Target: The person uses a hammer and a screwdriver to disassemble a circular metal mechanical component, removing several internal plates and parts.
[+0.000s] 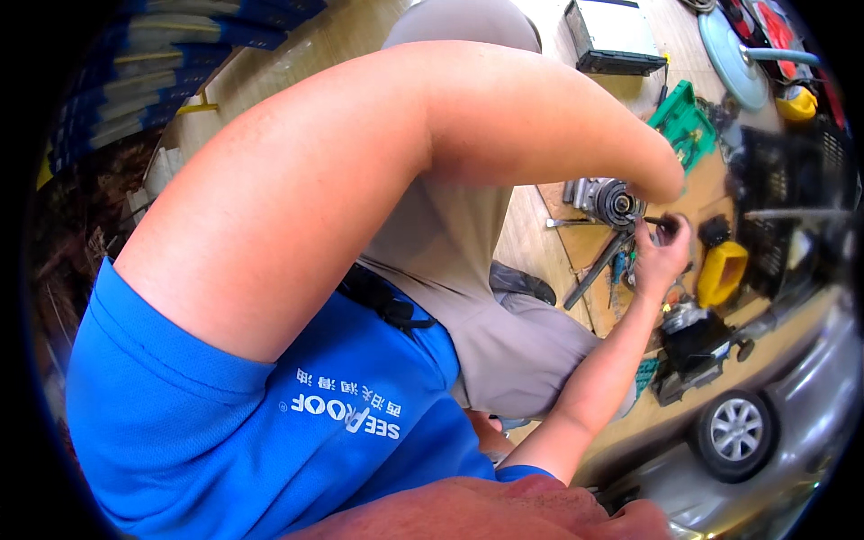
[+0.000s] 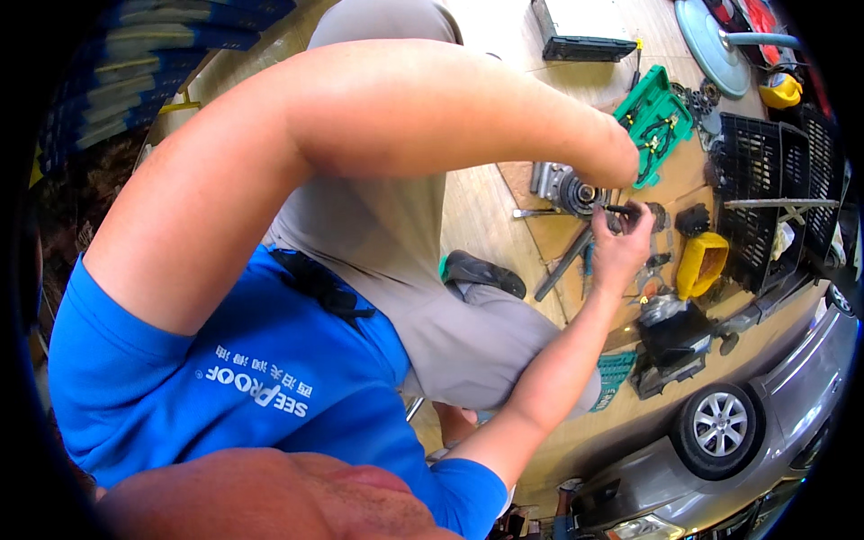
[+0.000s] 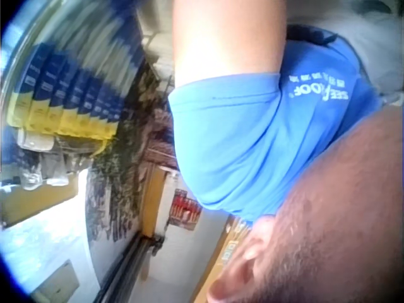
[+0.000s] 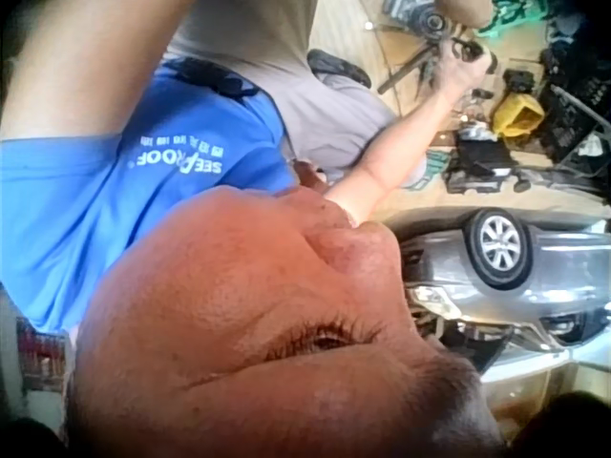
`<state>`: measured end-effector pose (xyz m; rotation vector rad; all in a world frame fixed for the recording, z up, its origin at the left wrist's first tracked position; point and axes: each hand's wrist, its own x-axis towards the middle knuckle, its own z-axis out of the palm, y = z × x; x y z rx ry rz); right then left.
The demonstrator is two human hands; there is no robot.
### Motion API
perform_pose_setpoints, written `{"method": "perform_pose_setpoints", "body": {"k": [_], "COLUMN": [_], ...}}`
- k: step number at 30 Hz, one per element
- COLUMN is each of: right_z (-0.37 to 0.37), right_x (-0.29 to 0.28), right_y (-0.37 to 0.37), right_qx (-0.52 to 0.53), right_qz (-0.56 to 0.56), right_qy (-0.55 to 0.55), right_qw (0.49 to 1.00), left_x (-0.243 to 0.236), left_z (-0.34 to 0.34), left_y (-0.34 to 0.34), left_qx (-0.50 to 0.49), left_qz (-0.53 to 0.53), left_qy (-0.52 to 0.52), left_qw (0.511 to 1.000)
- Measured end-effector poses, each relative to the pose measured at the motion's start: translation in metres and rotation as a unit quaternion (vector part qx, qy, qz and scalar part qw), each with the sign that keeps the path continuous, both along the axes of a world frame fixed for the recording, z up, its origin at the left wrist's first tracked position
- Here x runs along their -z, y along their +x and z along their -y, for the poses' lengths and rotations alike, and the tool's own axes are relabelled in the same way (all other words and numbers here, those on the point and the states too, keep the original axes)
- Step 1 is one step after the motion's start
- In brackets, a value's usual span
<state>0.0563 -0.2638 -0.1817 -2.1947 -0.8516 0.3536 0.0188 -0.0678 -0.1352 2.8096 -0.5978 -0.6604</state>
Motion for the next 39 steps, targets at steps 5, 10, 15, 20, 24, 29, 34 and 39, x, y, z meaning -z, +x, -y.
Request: {"method": "perform_pose_setpoints", "body": {"k": [5,10,15,20,24,29,34,39], "right_z": [0.002,-0.001,-0.001,-0.003,-0.002,-0.009,-0.012,-0.007], "right_x": [-0.002,0.006,0.020,0.028,0.028,0.024,0.027,0.032], "right_y": [0.000,0.001,0.003,0.010,0.017,0.006,0.000,0.012], "right_qx": [0.011,0.015,0.030,0.010,0.001,-0.014,-0.016,-0.023], "right_qz": [0.027,0.017,-0.128,-0.093,-0.069,0.007,0.018,0.017], "right_qy": [-0.034,-0.033,0.058,0.062,0.029,-0.007,0.003,0.004], "right_qw": [0.999,0.999,0.990,0.994,0.997,1.000,1.000,1.000], "left_x": [0.001,-0.007,0.000,0.012,0.035,0.090,0.124,0.125], "left_z": [0.004,-0.003,0.000,-0.003,-0.006,0.009,0.031,0.035], "left_y": [0.000,-0.005,-0.002,0.001,0.000,-0.021,-0.043,-0.023], "left_qx": [0.002,0.006,0.008,0.023,0.026,-0.087,-0.140,-0.125], "left_qz": [0.009,0.010,0.010,0.005,0.001,-0.027,-0.027,-0.010], "left_qy": [-0.002,-0.004,-0.002,0.012,0.046,0.062,0.052,0.056], "left_qw": [1.000,1.000,1.000,1.000,0.999,0.994,0.988,0.991]}}
